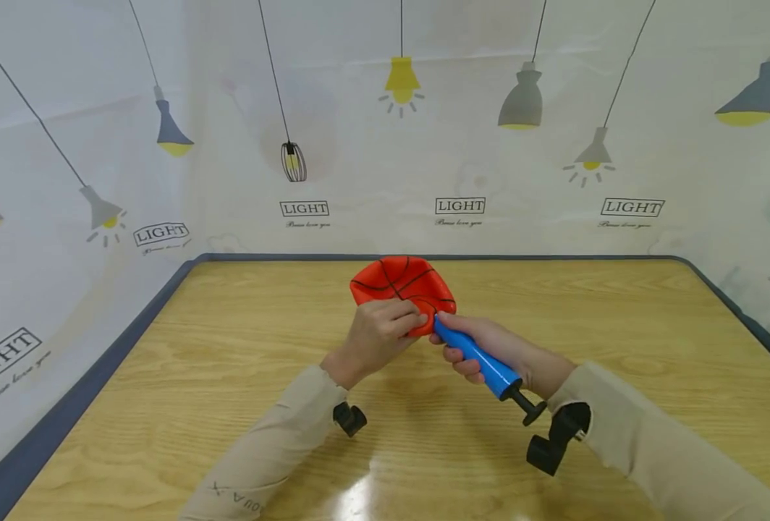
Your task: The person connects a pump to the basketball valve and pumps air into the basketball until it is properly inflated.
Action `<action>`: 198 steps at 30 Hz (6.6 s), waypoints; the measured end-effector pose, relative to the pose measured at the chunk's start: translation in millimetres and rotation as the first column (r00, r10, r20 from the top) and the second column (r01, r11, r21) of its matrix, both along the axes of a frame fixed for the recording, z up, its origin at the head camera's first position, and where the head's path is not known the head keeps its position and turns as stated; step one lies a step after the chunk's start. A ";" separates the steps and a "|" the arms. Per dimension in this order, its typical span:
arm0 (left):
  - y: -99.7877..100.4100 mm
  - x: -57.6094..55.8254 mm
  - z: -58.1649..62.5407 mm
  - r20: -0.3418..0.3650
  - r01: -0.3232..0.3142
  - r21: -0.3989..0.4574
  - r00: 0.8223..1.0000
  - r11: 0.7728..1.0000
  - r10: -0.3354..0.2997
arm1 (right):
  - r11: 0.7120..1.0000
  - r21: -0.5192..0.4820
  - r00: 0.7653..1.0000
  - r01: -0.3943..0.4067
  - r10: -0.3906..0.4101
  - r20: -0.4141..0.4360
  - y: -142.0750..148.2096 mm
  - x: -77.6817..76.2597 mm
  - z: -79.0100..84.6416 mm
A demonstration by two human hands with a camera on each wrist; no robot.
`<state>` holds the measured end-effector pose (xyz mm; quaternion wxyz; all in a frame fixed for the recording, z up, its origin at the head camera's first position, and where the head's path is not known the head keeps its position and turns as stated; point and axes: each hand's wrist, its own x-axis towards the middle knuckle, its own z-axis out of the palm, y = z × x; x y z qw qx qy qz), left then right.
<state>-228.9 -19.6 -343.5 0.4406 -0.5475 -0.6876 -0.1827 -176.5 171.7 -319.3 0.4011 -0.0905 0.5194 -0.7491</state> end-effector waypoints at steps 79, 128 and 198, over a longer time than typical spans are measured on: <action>-26.6 -19.8 -1.1 -0.170 -0.122 -0.022 0.979 0.992 0.117 | 0.925 0.312 0.920 0.217 -0.087 -0.381 18.0 31.5 9.3; 39.6 -3.8 7.3 0.168 -0.123 -0.336 0.968 0.934 0.188 | 0.904 0.134 0.901 0.405 -0.369 -0.229 0.1 39.5 9.4; -9.4 -47.0 11.9 -0.051 -0.059 -0.171 0.997 0.983 0.051 | 0.946 0.058 0.588 0.320 -0.150 -0.795 50.7 82.1 3.7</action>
